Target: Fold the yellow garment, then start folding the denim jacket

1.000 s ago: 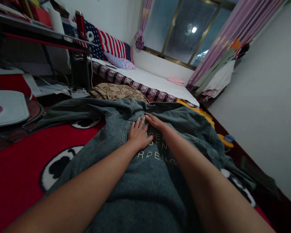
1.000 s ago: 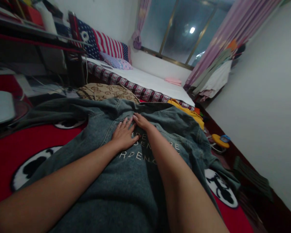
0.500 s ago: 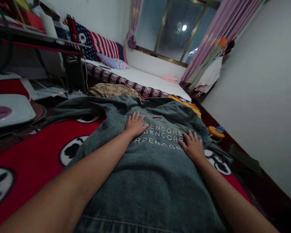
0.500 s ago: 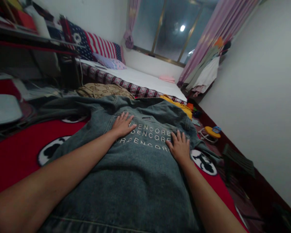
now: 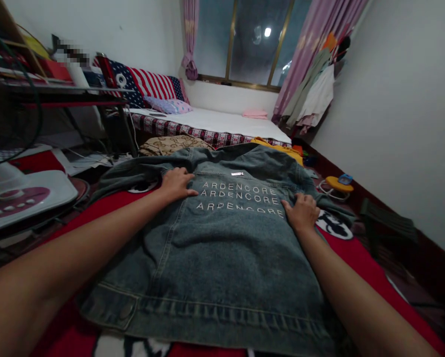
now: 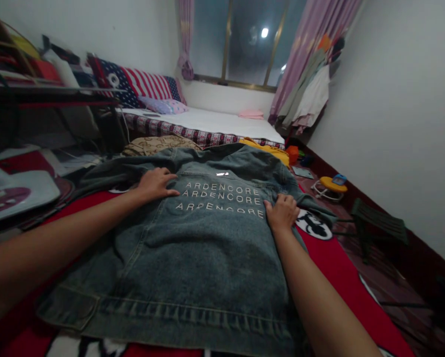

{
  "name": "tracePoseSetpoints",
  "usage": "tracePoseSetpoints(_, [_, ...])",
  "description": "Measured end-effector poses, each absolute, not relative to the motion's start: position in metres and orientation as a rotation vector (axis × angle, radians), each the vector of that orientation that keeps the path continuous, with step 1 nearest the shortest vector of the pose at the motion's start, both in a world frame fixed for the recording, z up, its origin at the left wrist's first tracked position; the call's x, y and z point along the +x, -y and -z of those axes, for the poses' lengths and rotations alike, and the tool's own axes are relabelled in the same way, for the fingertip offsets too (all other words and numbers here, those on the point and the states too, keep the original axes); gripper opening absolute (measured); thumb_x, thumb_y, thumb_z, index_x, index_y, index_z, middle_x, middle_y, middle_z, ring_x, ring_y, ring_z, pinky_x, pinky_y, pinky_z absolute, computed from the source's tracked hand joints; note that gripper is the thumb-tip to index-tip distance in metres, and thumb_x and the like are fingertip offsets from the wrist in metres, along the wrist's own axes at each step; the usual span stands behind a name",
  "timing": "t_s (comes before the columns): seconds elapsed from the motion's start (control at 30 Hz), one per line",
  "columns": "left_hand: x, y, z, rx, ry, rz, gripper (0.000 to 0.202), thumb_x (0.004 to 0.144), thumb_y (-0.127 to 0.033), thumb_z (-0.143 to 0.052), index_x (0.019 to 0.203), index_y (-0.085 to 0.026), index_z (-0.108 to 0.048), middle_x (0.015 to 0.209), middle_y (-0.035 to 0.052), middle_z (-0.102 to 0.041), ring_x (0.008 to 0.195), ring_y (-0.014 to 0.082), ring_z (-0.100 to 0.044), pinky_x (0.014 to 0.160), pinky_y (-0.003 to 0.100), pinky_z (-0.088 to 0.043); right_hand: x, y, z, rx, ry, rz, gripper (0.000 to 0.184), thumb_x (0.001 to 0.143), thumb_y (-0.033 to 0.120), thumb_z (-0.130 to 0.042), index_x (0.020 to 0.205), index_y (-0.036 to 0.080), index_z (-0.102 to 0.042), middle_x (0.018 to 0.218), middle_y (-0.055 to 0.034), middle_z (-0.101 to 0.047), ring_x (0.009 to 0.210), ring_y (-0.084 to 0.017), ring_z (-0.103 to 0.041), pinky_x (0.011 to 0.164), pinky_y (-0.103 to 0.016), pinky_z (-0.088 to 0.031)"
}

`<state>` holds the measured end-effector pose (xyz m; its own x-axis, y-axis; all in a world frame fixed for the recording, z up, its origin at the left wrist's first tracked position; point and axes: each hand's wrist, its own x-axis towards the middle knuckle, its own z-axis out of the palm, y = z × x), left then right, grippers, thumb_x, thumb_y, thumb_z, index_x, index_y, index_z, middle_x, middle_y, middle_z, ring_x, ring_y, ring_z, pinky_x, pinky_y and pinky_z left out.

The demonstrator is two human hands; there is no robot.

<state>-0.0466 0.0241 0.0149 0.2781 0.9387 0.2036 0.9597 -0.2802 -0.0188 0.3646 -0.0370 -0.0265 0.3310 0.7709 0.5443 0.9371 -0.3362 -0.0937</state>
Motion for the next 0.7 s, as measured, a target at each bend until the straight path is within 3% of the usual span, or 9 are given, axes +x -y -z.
tracePoseSetpoints(0.07, [-0.060, -0.017, -0.011, -2.244, 1.969, 0.302, 0.061, 0.075, -0.062, -0.065, 0.121, -0.022, -0.064, 0.119, 0.0120, -0.064, 0.111, 0.0317, -0.058, 0.091, 0.037, -0.046, 0.363, 0.037, 0.026, -2.288, 1.495, 0.511, 0.046, 0.087, 0.049, -0.053, 0.116, 0.012, -0.060, 0.114, -0.0187, -0.061, 0.106, -0.033, -0.054, 0.081, -0.041, -0.039])
tracePoseSetpoints(0.17, [-0.065, -0.011, 0.001, -2.200, 2.204, 0.459, 0.038, 0.081, -0.054, -0.061, 0.104, -0.024, -0.070, 0.102, 0.0063, -0.071, 0.097, 0.0257, -0.064, 0.078, 0.031, -0.048, 0.362, 0.031, 0.019, -2.346, 1.547, 0.404, 0.031, 0.089, 0.040, -0.054, 0.106, 0.016, -0.064, 0.108, -0.0151, -0.064, 0.102, -0.031, -0.056, 0.081, -0.041, -0.037])
tracePoseSetpoints(0.3, [-0.061, -0.014, 0.010, -2.170, 2.232, 0.659, 0.020, 0.081, -0.042, -0.063, 0.085, -0.024, -0.071, 0.092, 0.0047, -0.072, 0.092, 0.0251, -0.066, 0.073, 0.030, -0.048, 0.362, 0.016, -0.006, -2.315, 1.414, 0.291, 0.018, 0.088, 0.032, -0.054, 0.092, 0.018, -0.065, 0.099, -0.0106, -0.068, 0.093, -0.026, -0.060, 0.080, -0.038, -0.037])
tracePoseSetpoints(0.47, [-0.086, -0.029, 0.013, -1.923, 2.151, 0.946, 0.018, 0.084, -0.033, -0.056, 0.087, -0.019, -0.068, 0.099, 0.0098, -0.070, 0.094, 0.0257, -0.064, 0.080, 0.032, -0.047, 0.362, -0.004, -0.019, -2.077, 1.141, 0.430, 0.022, 0.089, 0.033, -0.050, 0.097, 0.018, -0.063, 0.104, -0.0114, -0.067, 0.094, -0.025, -0.059, 0.081, -0.037, -0.038])
tracePoseSetpoints(0.7, [-0.110, -0.042, 0.027, -1.831, 2.268, 0.863, 0.027, 0.086, -0.036, -0.051, 0.099, -0.016, -0.063, 0.100, 0.0137, -0.067, 0.097, 0.0318, -0.062, 0.083, 0.041, -0.048, 0.359, -0.014, 0.019, -2.331, 1.264, 0.286, 0.019, 0.086, 0.026, -0.055, 0.099, 0.015, -0.062, 0.099, -0.0142, -0.067, 0.092, -0.029, -0.062, 0.082, -0.041, -0.040])
